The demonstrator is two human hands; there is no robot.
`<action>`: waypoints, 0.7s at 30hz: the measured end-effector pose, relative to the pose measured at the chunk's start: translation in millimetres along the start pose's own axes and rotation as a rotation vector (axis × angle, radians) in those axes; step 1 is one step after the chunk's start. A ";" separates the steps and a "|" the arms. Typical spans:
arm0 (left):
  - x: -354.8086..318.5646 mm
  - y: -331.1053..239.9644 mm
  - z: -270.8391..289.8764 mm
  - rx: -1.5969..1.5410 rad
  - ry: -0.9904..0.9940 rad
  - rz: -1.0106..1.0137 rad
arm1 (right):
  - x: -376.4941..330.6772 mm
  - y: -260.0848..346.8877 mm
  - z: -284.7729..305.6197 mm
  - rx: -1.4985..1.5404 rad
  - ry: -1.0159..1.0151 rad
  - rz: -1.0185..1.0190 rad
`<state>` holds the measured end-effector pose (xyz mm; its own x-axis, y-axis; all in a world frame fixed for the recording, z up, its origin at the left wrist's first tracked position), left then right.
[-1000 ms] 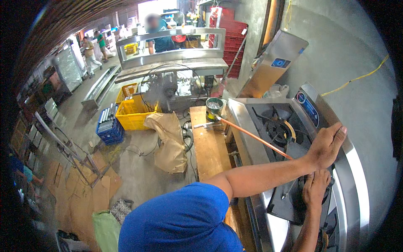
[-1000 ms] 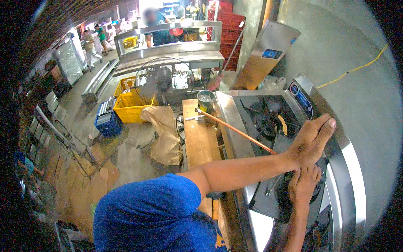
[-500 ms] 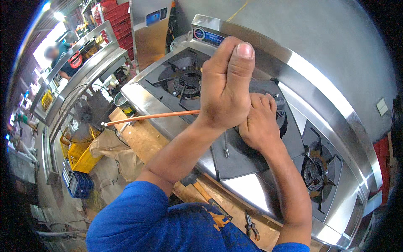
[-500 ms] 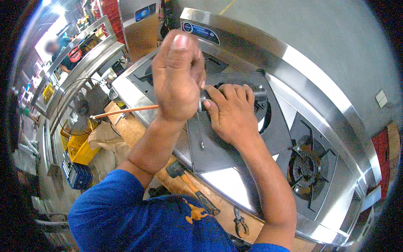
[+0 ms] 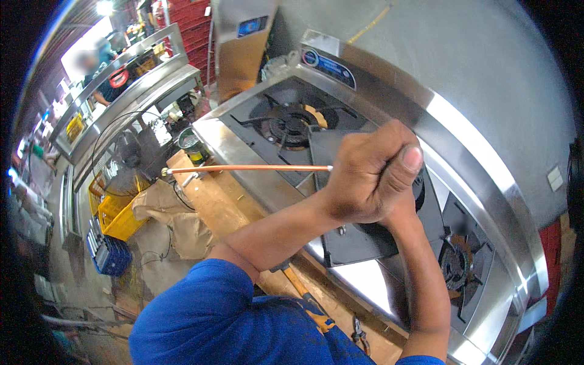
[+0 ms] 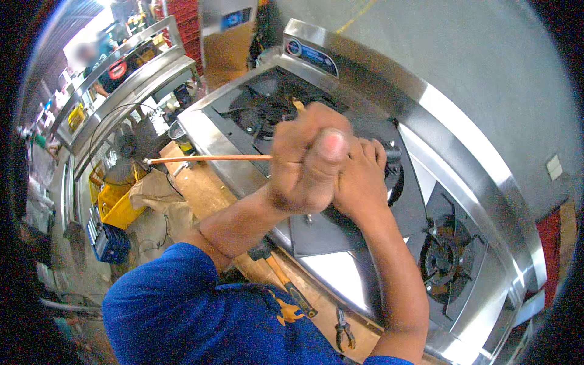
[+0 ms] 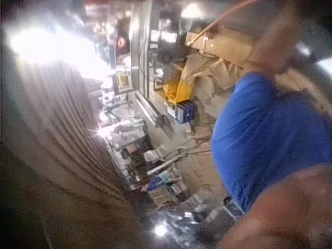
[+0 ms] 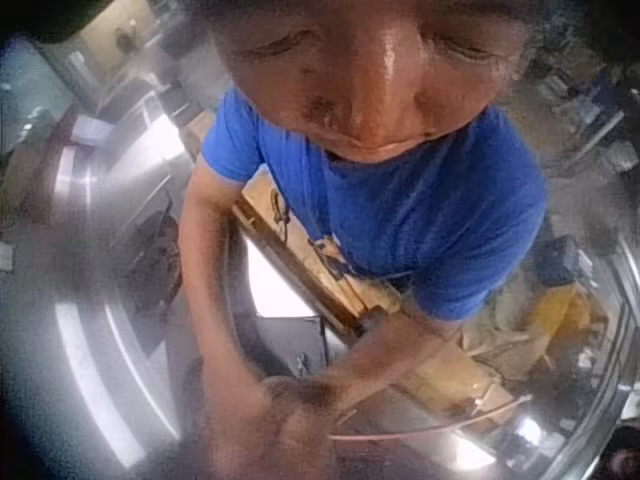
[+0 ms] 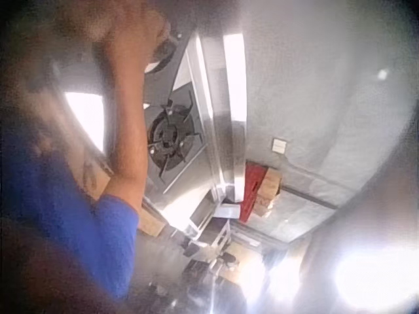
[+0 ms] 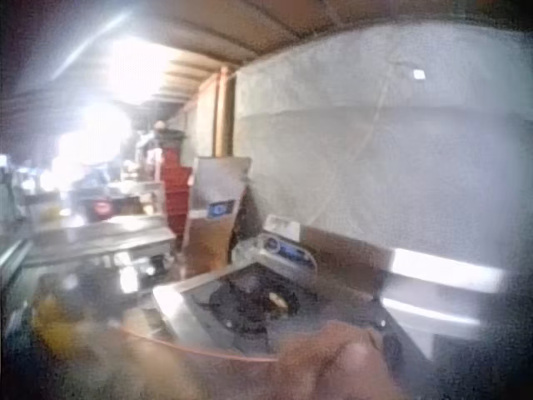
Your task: The person assembles a commercial gas stove burner by inserting a copper pipe into a burner head, tightening it with a wrench, and placing the burner grate on the stove. The person repeats the process for a second burner.
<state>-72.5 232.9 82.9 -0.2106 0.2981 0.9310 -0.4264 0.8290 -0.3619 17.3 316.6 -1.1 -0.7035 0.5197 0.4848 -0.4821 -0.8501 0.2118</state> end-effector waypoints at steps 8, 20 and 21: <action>38.3 -5.1 6.8 0.049 0.031 0.144 | -18.4 49.8 30.7 -0.127 -0.256 0.306; -71.4 -31.1 89.4 0.023 0.219 0.474 | -23.6 46.7 -5.2 0.266 0.178 -0.236; -85.2 -22.4 98.0 0.064 0.236 0.544 | -23.4 43.9 -3.4 0.298 0.222 -0.287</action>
<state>-131.2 142.6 7.0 -0.2159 0.7753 0.5936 -0.3653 0.4996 -0.7855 10.8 267.4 -6.0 -0.6736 0.7156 0.1848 -0.5253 -0.6394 0.5615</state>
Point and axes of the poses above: each hand's wrist, its own x-axis towards the middle knuckle, its own z-axis out of the back of the hand, y = z × x, the point moved 6 cm from there along x, towards the middle knuckle, and after that the axes turned 6 degrees about x, right-handed, at the moved point
